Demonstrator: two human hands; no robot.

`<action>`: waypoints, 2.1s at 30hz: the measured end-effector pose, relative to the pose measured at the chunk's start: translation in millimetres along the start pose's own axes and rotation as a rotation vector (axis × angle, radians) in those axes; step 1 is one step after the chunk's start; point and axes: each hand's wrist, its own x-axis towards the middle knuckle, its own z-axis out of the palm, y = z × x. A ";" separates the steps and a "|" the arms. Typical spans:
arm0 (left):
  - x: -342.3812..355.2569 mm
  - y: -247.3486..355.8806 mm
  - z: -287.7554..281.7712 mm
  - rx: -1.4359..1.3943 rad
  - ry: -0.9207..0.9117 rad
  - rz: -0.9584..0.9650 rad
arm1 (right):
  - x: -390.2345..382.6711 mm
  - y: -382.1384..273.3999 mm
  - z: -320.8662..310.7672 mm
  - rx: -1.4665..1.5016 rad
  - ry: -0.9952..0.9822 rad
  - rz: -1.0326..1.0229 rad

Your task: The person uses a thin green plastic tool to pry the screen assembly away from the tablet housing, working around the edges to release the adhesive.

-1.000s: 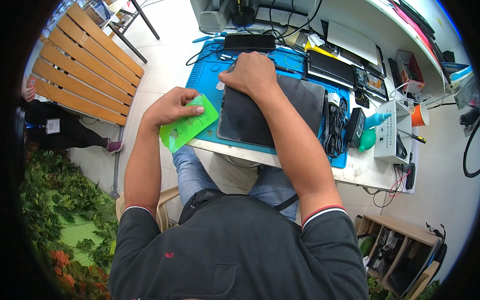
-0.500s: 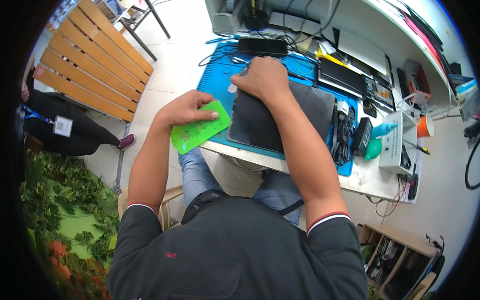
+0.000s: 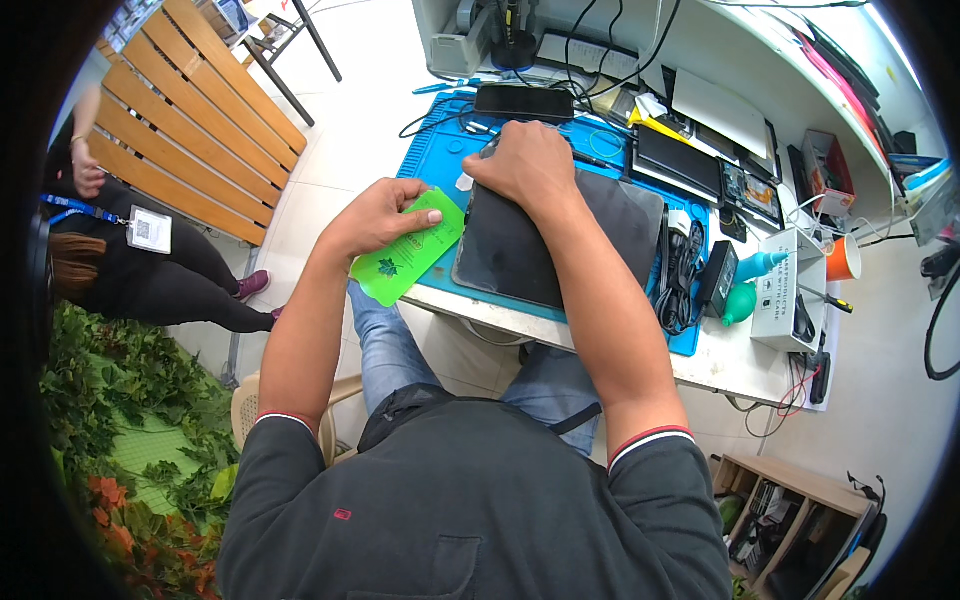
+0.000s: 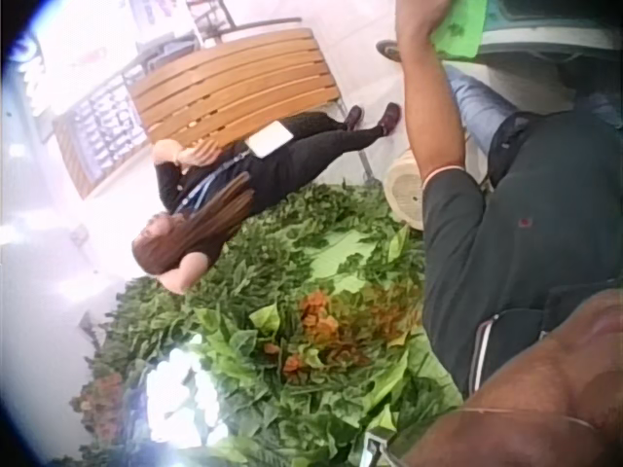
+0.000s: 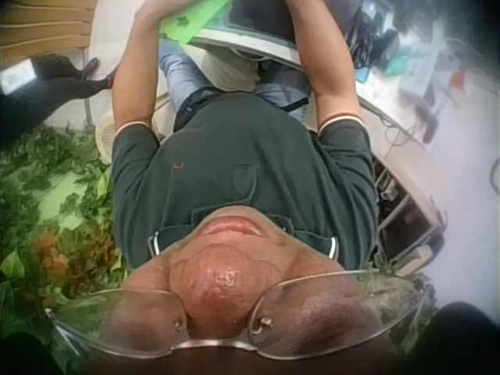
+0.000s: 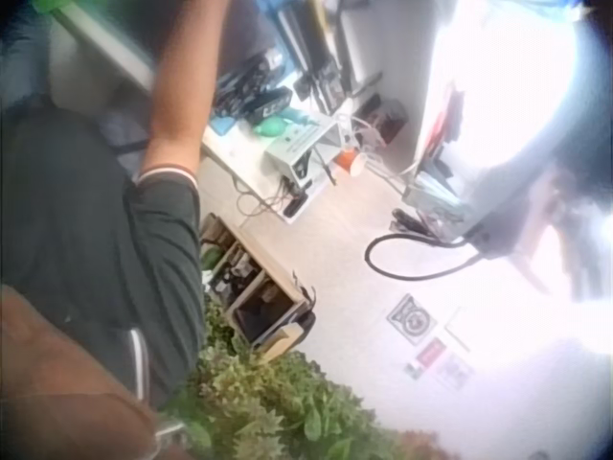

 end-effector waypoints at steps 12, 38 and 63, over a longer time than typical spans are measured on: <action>-2.1 1.9 -11.7 0.147 -0.055 -0.018 | 2.2 0.9 0.3 -0.004 -0.013 0.009; -6.1 10.7 11.6 0.106 0.010 -0.089 | -0.3 1.7 0.2 0.002 -0.029 0.029; 14.4 -18.6 11.7 0.410 -0.015 0.220 | -6.9 -5.9 2.9 -0.080 0.070 -0.023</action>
